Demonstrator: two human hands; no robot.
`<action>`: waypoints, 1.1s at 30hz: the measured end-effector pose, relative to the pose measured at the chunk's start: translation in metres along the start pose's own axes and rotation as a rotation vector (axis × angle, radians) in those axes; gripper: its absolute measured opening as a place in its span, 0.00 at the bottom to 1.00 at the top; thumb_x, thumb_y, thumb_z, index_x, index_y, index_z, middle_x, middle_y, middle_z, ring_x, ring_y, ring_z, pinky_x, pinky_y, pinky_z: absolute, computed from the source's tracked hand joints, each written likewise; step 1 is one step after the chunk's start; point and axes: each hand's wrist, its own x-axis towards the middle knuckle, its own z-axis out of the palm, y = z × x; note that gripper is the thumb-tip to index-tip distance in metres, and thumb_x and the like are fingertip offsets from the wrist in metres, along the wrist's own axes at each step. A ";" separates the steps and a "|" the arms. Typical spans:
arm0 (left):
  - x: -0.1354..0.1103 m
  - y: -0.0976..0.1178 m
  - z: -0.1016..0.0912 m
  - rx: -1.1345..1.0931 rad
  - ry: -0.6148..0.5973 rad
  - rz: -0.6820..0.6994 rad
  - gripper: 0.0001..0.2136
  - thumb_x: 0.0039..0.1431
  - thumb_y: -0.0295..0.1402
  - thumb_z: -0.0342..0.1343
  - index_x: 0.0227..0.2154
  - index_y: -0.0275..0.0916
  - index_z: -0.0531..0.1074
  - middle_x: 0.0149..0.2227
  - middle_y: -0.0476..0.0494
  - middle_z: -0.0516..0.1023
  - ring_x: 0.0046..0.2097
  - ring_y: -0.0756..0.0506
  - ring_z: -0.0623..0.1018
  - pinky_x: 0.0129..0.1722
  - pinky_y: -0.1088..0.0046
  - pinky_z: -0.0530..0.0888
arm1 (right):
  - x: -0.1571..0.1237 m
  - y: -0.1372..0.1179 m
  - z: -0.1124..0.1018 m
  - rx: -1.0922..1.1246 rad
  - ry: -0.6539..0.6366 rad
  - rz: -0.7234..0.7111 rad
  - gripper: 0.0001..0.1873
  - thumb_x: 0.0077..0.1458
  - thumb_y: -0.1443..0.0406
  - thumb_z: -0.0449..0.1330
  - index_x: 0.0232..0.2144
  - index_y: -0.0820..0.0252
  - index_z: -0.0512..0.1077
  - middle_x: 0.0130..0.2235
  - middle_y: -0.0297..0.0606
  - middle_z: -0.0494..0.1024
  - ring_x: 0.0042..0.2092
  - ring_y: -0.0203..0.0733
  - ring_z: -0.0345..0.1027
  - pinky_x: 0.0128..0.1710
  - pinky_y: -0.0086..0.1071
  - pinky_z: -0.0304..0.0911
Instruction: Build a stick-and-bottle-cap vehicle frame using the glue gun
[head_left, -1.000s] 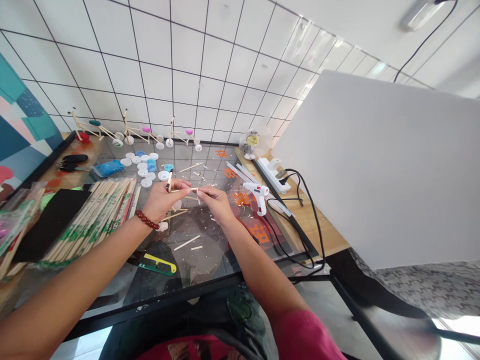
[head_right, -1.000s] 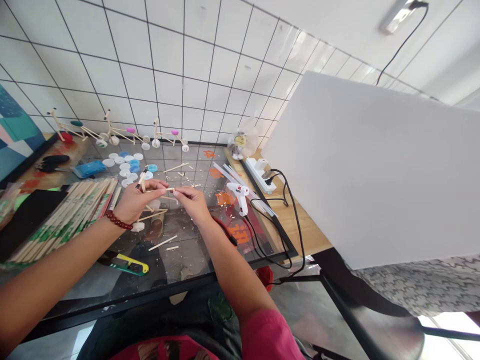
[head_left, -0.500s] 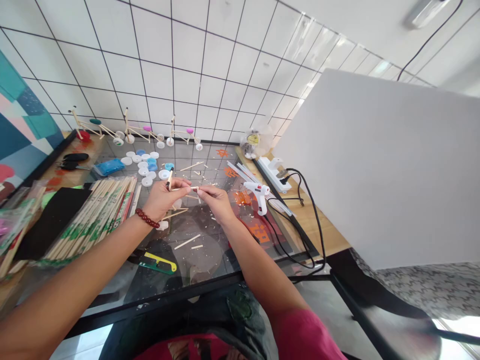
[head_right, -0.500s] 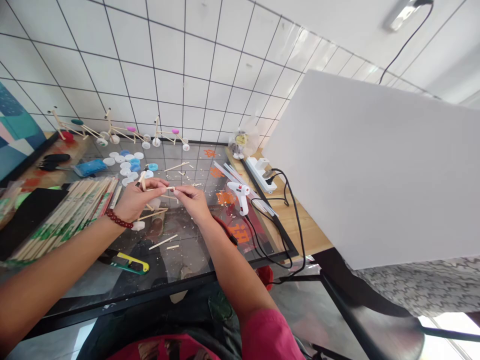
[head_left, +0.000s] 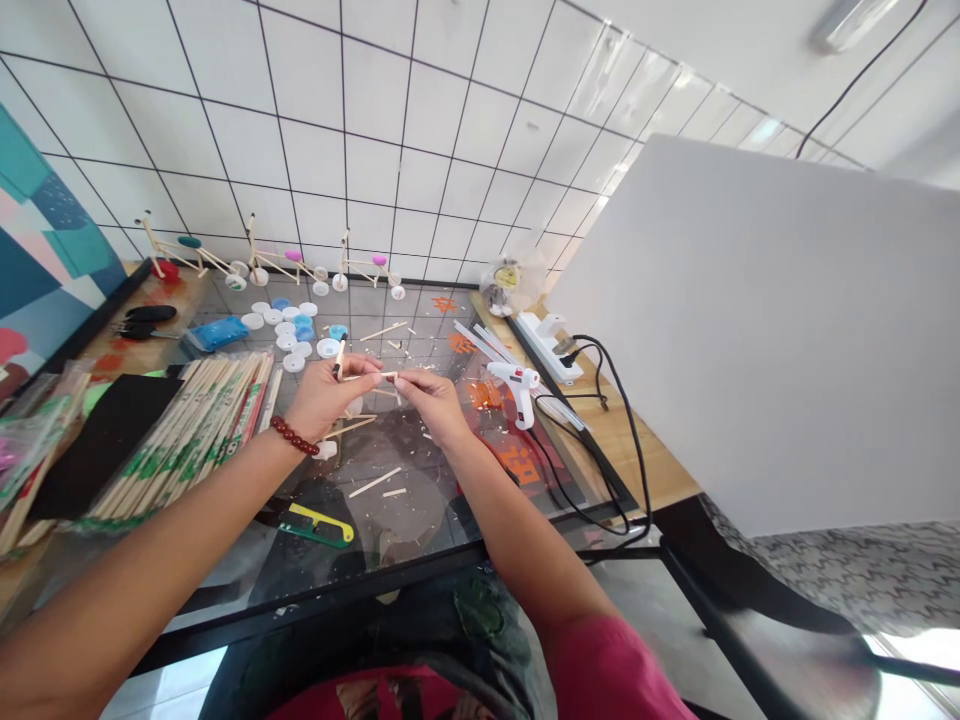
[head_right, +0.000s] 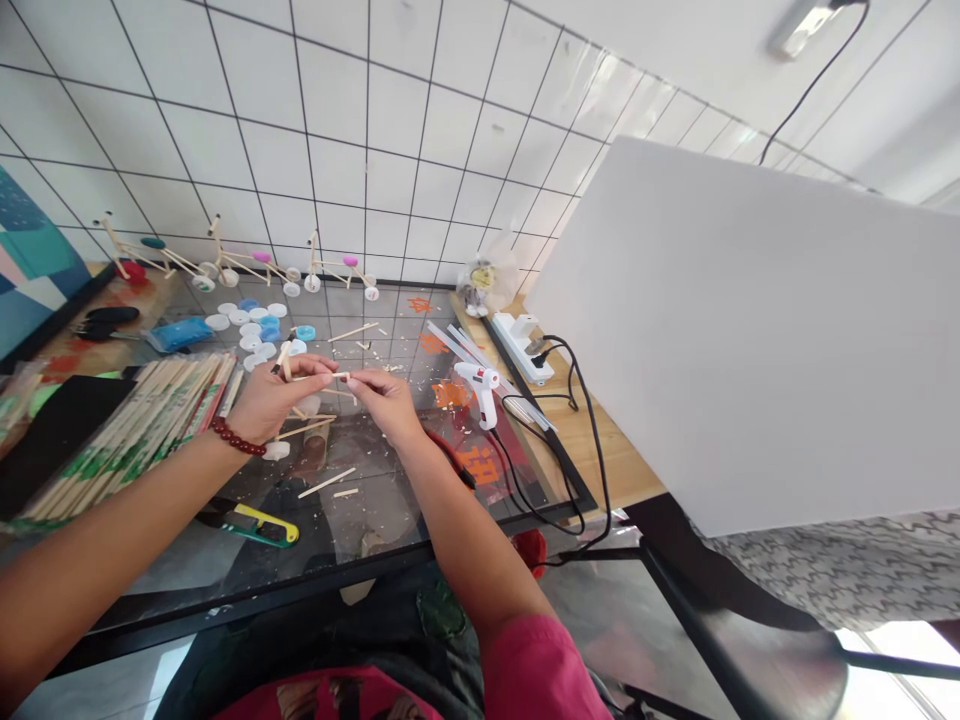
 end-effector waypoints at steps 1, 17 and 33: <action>0.000 0.000 0.000 -0.002 0.001 0.002 0.14 0.40 0.44 0.72 0.22 0.39 0.77 0.39 0.39 0.83 0.48 0.37 0.78 0.51 0.59 0.73 | 0.000 0.000 0.000 0.004 0.000 0.000 0.11 0.47 0.53 0.71 0.31 0.51 0.85 0.36 0.34 0.84 0.40 0.43 0.74 0.45 0.37 0.67; -0.002 0.005 0.002 0.003 0.018 0.007 0.14 0.40 0.43 0.72 0.21 0.40 0.77 0.37 0.39 0.82 0.49 0.36 0.79 0.51 0.58 0.74 | 0.000 -0.002 0.000 0.026 -0.013 -0.009 0.09 0.47 0.55 0.71 0.30 0.50 0.84 0.36 0.34 0.84 0.42 0.44 0.76 0.48 0.39 0.68; -0.002 0.003 0.003 0.011 0.025 0.007 0.14 0.40 0.43 0.72 0.21 0.40 0.77 0.38 0.39 0.83 0.48 0.36 0.79 0.54 0.56 0.73 | 0.001 0.001 -0.001 0.007 0.010 0.004 0.12 0.44 0.51 0.72 0.30 0.49 0.84 0.36 0.33 0.85 0.42 0.43 0.75 0.47 0.37 0.67</action>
